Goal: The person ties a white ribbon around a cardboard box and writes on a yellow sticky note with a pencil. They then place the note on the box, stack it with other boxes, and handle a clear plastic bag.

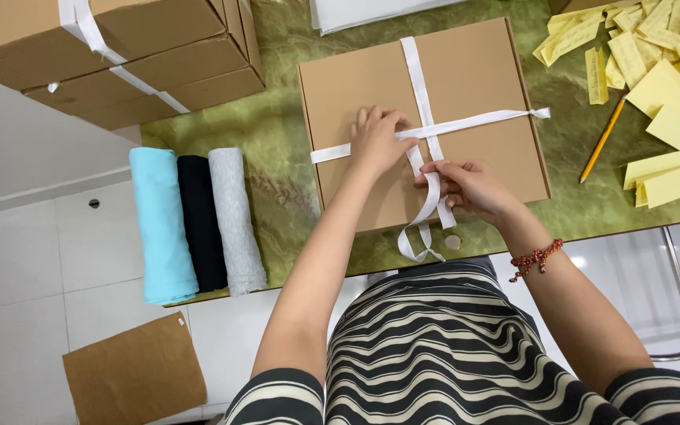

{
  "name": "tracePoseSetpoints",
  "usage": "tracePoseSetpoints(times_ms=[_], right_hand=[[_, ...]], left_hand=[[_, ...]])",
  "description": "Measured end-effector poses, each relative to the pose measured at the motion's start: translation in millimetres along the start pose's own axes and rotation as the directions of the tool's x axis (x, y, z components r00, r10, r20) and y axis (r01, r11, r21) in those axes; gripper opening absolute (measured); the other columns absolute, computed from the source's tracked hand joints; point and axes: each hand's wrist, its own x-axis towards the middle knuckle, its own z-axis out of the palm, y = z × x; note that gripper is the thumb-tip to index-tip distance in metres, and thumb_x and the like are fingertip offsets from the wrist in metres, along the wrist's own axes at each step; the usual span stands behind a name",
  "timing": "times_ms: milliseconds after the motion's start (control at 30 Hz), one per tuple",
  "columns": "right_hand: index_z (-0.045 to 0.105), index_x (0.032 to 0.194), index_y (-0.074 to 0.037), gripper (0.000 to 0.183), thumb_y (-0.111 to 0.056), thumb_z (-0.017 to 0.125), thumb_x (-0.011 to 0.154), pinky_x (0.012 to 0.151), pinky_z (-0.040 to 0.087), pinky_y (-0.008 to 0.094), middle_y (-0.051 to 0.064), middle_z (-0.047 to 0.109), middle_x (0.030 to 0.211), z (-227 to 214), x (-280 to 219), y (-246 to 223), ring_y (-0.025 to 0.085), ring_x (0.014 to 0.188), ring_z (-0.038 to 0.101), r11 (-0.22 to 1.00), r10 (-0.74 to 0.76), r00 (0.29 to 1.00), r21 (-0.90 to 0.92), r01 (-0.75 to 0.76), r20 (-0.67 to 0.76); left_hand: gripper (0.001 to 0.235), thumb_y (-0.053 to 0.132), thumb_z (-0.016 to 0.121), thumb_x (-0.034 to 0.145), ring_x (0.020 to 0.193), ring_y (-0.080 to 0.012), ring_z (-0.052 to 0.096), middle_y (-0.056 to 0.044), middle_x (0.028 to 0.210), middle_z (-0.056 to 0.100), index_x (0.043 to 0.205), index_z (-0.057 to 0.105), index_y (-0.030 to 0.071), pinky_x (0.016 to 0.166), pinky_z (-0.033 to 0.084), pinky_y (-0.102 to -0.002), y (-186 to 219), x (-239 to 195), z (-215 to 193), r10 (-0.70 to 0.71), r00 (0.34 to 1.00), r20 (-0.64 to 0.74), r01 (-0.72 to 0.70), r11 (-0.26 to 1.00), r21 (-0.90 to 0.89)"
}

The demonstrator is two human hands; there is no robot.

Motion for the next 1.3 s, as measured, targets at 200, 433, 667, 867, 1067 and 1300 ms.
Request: tracePoseSetpoints(times_ms=[200,433,667,867,1067,1300], right_hand=[[0.074,0.124,-0.003,0.031,-0.022,0.053,0.11,0.052,0.052,0.023,0.012,0.08,0.11,-10,-21,7,0.016,0.076,0.074,0.997,-0.072,0.996,-0.016,0.071,-0.062],[0.072,0.126,-0.002,0.031,-0.021,0.052,0.11,0.049,0.051,0.021,0.012,0.079,0.113,-8,-24,9,0.014,0.072,0.072,0.995,-0.089,0.994,0.036,0.092,-0.055],[0.072,0.13,0.001,0.034,-0.021,0.057,0.109,0.046,0.052,0.02,0.008,0.07,0.096,3,-10,14,0.015,0.069,0.072,0.996,-0.073,0.996,0.048,0.075,-0.044],[0.07,0.134,0.0,0.036,-0.022,0.058,0.108,0.045,0.053,0.019,0.008,0.067,0.095,8,19,21,0.014,0.069,0.072,0.995,-0.085,0.996,0.058,0.087,-0.036],[0.071,0.132,0.002,0.036,-0.021,0.058,0.107,0.044,0.056,0.022,0.01,0.068,0.095,24,12,-8,0.016,0.07,0.073,0.995,-0.099,0.994,-0.022,0.098,-0.049],[0.075,0.134,-0.015,0.039,-0.021,0.083,0.096,0.056,0.052,0.033,0.007,0.071,0.094,-32,66,-21,0.021,0.074,0.068,0.647,-0.556,0.825,-0.675,0.355,-0.099]], left_hand=[[0.059,0.032,0.089,0.086,0.153,-0.0378,0.026,-0.011,0.156,0.038,0.137,0.06,0.025,0.119,0.033,-0.058,6,-10,10,0.024,1.0,0.018,-0.024,0.998,0.054],[0.071,0.029,0.087,0.094,0.163,-0.0447,0.005,-0.019,0.169,0.023,0.153,0.048,0.02,0.13,0.009,-0.072,18,-19,-2,-0.005,1.0,0.0,0.005,1.0,0.023],[0.059,0.049,0.075,0.099,0.155,-0.0351,0.027,-0.01,0.156,0.039,0.147,0.054,0.021,0.126,0.02,-0.07,-2,-14,22,0.158,0.973,-0.166,-0.129,0.977,0.171],[0.038,0.049,0.073,0.099,0.141,-0.0267,0.038,0.001,0.138,0.049,0.128,0.066,0.026,0.117,0.031,-0.06,-20,-2,23,0.116,0.973,-0.202,-0.087,0.985,0.146],[0.022,0.04,0.083,0.09,0.132,-0.0256,0.039,0.006,0.129,0.049,0.102,0.07,0.027,0.11,0.034,-0.054,-13,18,21,0.04,0.984,-0.174,-0.028,0.997,0.07],[0.013,0.036,0.078,0.097,0.13,-0.0265,0.045,0.005,0.126,0.055,0.1,0.072,0.025,0.107,0.038,-0.053,9,27,-14,-0.037,0.971,-0.237,-0.017,0.975,-0.222]])
